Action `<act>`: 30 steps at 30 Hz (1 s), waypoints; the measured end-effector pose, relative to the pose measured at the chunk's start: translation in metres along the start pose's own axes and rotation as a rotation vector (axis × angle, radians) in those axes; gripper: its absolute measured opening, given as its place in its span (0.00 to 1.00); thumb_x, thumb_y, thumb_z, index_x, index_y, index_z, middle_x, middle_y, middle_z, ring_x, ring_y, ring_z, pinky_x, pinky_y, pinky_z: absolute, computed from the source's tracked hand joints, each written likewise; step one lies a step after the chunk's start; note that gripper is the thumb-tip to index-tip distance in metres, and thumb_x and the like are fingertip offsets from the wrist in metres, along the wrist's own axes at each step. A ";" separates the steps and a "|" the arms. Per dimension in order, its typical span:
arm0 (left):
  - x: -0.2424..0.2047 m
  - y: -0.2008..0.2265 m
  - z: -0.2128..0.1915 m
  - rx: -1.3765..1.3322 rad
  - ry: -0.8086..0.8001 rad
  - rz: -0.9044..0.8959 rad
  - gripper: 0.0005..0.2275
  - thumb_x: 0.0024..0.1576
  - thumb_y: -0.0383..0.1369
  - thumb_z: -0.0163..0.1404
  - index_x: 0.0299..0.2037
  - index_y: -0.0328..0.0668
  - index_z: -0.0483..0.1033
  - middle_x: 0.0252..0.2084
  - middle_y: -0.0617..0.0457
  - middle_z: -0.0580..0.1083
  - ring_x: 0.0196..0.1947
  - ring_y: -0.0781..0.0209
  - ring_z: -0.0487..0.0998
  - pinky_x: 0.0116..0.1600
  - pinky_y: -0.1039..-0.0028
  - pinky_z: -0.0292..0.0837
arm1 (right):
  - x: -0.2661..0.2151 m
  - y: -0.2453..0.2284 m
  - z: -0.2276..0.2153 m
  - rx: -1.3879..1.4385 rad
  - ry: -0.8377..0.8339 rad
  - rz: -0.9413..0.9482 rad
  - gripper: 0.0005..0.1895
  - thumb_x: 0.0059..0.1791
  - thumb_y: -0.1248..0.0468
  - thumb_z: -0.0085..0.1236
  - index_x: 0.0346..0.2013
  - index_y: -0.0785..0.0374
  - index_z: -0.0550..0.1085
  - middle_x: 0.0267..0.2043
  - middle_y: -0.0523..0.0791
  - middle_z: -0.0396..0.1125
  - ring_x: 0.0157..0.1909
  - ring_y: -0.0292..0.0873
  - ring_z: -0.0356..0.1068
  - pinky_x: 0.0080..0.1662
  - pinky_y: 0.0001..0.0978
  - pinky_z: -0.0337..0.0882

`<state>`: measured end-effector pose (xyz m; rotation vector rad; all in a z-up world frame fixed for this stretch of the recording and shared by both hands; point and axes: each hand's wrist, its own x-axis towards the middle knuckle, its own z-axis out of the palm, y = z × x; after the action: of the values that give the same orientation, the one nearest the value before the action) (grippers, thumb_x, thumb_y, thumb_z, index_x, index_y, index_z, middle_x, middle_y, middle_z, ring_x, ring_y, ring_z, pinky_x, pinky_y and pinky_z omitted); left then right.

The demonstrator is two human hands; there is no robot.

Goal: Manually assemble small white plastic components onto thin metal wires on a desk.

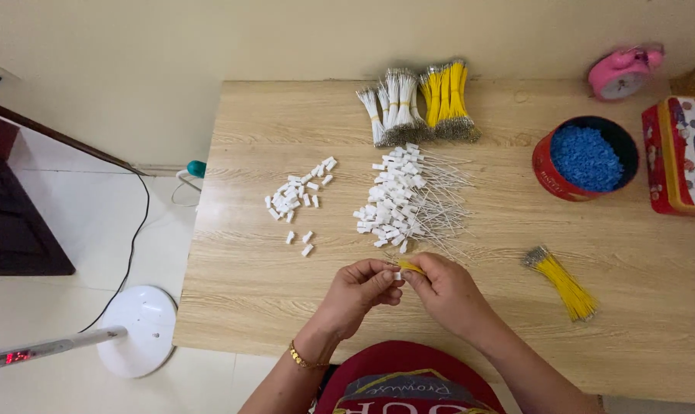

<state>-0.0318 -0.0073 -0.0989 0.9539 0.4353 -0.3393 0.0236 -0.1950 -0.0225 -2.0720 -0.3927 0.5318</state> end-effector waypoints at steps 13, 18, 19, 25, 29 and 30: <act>0.012 -0.035 -0.050 0.204 0.043 0.004 0.09 0.60 0.27 0.56 0.48 0.32 0.79 0.36 0.46 0.79 0.34 0.61 0.83 0.41 0.73 0.84 | -0.016 0.046 0.002 0.271 0.159 0.196 0.11 0.55 0.65 0.50 0.38 0.70 0.77 0.28 0.55 0.69 0.35 0.51 0.71 0.44 0.49 0.73; 0.024 -0.075 -0.103 1.138 0.285 0.147 0.09 0.59 0.40 0.57 0.46 0.51 0.84 0.43 0.54 0.78 0.46 0.55 0.83 0.50 0.69 0.80 | -0.033 0.051 -0.026 0.138 0.437 0.292 0.14 0.60 0.60 0.47 0.54 0.66 0.71 0.27 0.52 0.65 0.31 0.47 0.67 0.41 0.47 0.73; 0.024 -0.071 -0.098 1.136 0.281 0.147 0.09 0.59 0.40 0.57 0.46 0.51 0.84 0.43 0.54 0.78 0.46 0.55 0.83 0.50 0.69 0.80 | -0.034 0.057 -0.021 0.135 0.439 0.294 0.14 0.60 0.60 0.47 0.54 0.66 0.71 0.27 0.52 0.65 0.31 0.47 0.67 0.41 0.47 0.73; 0.062 -0.054 -0.074 1.353 0.296 0.529 0.12 0.56 0.39 0.58 0.48 0.52 0.82 0.42 0.52 0.74 0.43 0.51 0.81 0.47 0.67 0.79 | -0.031 0.059 0.010 0.340 0.378 0.283 0.07 0.54 0.65 0.57 0.37 0.68 0.75 0.19 0.46 0.62 0.22 0.39 0.60 0.28 0.28 0.63; 0.100 -0.038 -0.042 1.460 0.243 0.554 0.14 0.53 0.38 0.59 0.50 0.51 0.79 0.44 0.52 0.73 0.42 0.47 0.82 0.43 0.59 0.82 | -0.025 0.046 0.025 0.528 0.497 0.247 0.01 0.50 0.71 0.59 0.34 0.67 0.75 0.18 0.39 0.55 0.19 0.30 0.56 0.23 0.19 0.56; 0.114 -0.041 -0.039 1.560 0.234 0.542 0.15 0.52 0.40 0.60 0.49 0.51 0.80 0.44 0.52 0.72 0.41 0.47 0.82 0.43 0.59 0.83 | -0.024 0.041 0.025 0.562 0.522 0.255 0.03 0.49 0.70 0.61 0.32 0.65 0.75 0.17 0.38 0.54 0.18 0.28 0.55 0.21 0.18 0.55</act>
<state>0.0395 -0.0062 -0.2039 2.5824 0.0179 0.0016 -0.0070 -0.2094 -0.0645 -1.6291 0.3042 0.1942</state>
